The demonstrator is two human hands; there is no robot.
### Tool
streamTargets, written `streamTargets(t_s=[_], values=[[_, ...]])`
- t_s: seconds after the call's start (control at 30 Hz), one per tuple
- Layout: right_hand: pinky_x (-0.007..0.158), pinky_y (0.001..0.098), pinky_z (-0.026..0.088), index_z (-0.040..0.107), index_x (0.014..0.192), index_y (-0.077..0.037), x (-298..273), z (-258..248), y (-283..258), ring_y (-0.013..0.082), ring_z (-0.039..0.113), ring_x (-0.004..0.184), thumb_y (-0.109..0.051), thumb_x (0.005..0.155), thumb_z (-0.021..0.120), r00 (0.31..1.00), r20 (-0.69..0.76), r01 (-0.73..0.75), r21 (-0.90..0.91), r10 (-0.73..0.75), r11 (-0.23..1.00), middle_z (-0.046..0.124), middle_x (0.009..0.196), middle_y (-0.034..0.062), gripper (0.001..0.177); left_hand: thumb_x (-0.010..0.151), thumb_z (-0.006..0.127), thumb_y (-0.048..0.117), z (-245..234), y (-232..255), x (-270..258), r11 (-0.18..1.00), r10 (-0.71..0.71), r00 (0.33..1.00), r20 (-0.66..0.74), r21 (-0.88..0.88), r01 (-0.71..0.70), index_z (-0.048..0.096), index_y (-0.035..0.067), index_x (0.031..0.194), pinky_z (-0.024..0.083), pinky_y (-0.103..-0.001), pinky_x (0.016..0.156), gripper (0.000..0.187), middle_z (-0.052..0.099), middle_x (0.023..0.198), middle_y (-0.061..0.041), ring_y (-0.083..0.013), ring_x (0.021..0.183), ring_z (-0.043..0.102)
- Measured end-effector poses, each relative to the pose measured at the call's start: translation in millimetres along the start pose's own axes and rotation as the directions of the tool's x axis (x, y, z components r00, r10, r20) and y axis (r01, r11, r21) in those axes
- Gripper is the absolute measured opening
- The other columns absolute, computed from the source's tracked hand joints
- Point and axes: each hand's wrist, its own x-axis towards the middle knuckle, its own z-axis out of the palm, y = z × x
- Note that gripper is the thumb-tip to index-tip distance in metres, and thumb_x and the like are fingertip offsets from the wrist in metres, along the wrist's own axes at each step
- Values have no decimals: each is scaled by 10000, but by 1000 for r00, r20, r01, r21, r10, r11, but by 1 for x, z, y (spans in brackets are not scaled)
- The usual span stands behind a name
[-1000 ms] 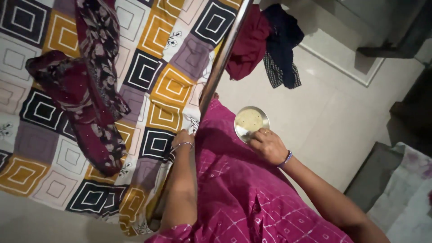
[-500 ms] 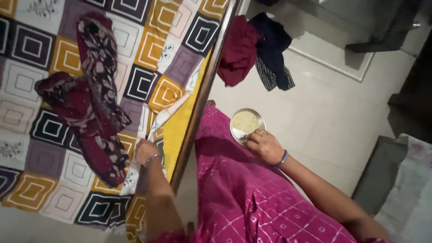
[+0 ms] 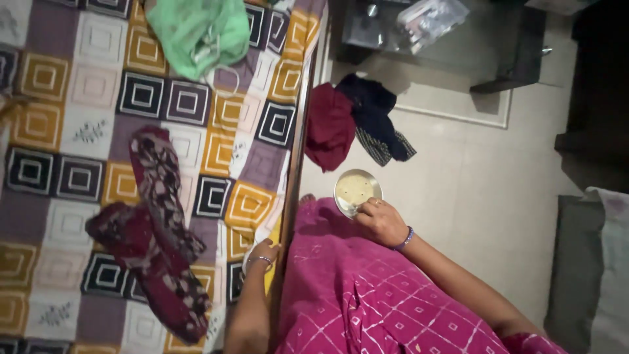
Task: The recorder is mixing a substance in a bowl and applying it to fix or adjust a wooden bed frame.
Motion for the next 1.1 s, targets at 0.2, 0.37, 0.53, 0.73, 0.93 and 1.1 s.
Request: streamTargets(t_s=[0.2, 0.37, 0.53, 0.73, 0.93, 1.1], values=[[699, 402, 533, 658, 825, -87, 30, -21, 9, 270, 632, 829, -169, 792, 792, 990, -111, -96, -47, 91, 994, 626, 860, 74, 161, 905, 672, 486, -75, 39, 49, 995, 66, 995, -75, 83, -60, 630, 127, 1358, 488, -449, 1078, 579, 661, 1347, -181, -360, 1267, 629], [681, 400, 531, 668, 822, -91, 39, -27, 22, 260, 638, 819, -164, 778, 795, 977, -170, -146, -97, 129, 984, 626, 847, 69, 153, 913, 646, 465, -127, 69, 78, 995, 90, 984, -153, 51, -84, 651, 154, 1345, 507, -465, 1048, 532, 681, 1318, -187, -374, 1234, 648], [715, 396, 533, 682, 846, -93, 42, -32, 40, 255, 640, 825, -149, 760, 795, 962, -232, -160, -53, 144, 986, 621, 854, 68, 153, 924, 622, 514, -131, 93, 88, 991, 92, 975, -201, 114, -71, 665, 172, 1327, 514, -479, 1024, 530, 695, 1278, -194, -398, 1203, 655], [725, 391, 533, 688, 814, -102, 44, -36, 82, 260, 645, 838, -109, 766, 776, 952, -254, -193, -59, 172, 979, 639, 866, 68, 100, 925, 629, 505, -117, 122, 66, 989, 149, 981, -125, 5, -149, 707, 65, 1237, 525, -467, 1004, 545, 700, 1240, -250, -408, 1191, 659], [730, 393, 532, 707, 825, -113, 63, -51, 139, 257, 653, 836, -120, 773, 772, 954, -254, -168, -20, 158, 985, 639, 843, 59, 84, 898, 677, 481, -99, 133, 105, 989, 141, 987, -77, -39, -144, 672, 42, 1283, 507, -445, 1023, 584, 680, 1270, -245, -398, 1207, 651], [735, 400, 528, 692, 840, -86, 79, -74, 183, 269, 647, 835, -151, 804, 793, 959, -260, -115, -7, 110, 993, 646, 864, 72, 126, 925, 616, 508, -122, 199, 92, 992, -102, 993, 61, -70, 107, 664, 58, 1311, 570, -486, 973, 594, 756, 1215, -262, -419, 1117, 766]])
